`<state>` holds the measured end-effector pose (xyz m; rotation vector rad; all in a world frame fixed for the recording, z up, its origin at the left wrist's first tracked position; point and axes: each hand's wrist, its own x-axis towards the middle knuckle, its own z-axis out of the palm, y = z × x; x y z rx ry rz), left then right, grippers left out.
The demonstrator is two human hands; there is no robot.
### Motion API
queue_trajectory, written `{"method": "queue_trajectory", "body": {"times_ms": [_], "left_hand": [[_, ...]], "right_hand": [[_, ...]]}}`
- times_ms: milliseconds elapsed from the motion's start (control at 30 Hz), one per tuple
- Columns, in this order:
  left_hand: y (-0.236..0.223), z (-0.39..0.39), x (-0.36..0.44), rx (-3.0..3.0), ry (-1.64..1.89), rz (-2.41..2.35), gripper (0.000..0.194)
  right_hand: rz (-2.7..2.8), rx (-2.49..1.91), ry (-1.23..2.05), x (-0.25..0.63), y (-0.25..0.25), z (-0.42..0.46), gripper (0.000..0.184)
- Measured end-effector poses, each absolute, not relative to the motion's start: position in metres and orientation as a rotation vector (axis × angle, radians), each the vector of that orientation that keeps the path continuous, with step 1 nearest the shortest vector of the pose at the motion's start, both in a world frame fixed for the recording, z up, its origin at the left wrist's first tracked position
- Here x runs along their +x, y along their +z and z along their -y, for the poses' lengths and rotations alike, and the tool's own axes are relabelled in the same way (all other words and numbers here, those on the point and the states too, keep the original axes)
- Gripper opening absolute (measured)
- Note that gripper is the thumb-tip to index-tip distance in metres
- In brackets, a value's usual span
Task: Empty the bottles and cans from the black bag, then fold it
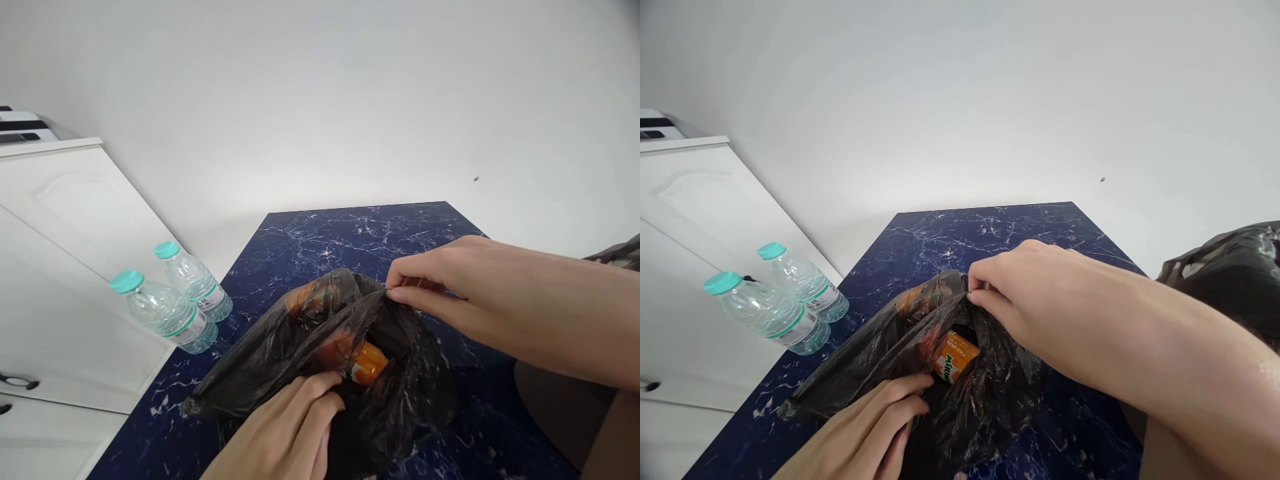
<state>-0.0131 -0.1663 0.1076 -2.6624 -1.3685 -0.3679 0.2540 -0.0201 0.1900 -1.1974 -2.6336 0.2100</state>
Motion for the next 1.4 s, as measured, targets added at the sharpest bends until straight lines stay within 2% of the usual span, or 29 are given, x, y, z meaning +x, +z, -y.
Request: {"method": "queue_trajectory", "body": {"times_ms": [167,433,533,733,900,1133,1267,1400], "left_hand": [[0.085,0.136,-0.004,-2.516,-0.187,1.241,0.054],[0.079,0.094,0.018,-2.747,-0.112,1.233,0.043],[0.082,0.088,0.023,-2.777,-0.072,1.243,0.046],[0.084,0.089,0.023,-2.751,-0.036,1.250,0.034],[0.071,0.089,0.017,-2.747,-0.103,1.214,0.044],[0.072,0.096,0.009,-2.744,-0.204,1.157,0.050],[0.082,0.115,-0.003,-2.746,-0.359,1.333,0.062],[0.089,0.144,-0.023,-2.652,-0.662,1.619,0.069]], "right_hand": [[2.630,-1.209,0.213,0.248,0.193,0.026,0.041],[2.646,-1.195,0.222,0.240,0.196,0.031,0.042],[2.651,-1.195,0.250,0.238,0.198,0.034,0.041],[2.682,-1.101,0.158,0.241,0.195,0.034,0.037],[2.751,-1.000,0.215,0.239,0.190,0.023,0.036],[2.686,-1.082,0.029,0.239,0.185,0.031,0.037],[2.714,-1.181,0.117,0.243,0.186,0.016,0.042],[2.734,-1.211,0.199,0.246,0.186,0.006,0.040]]}}
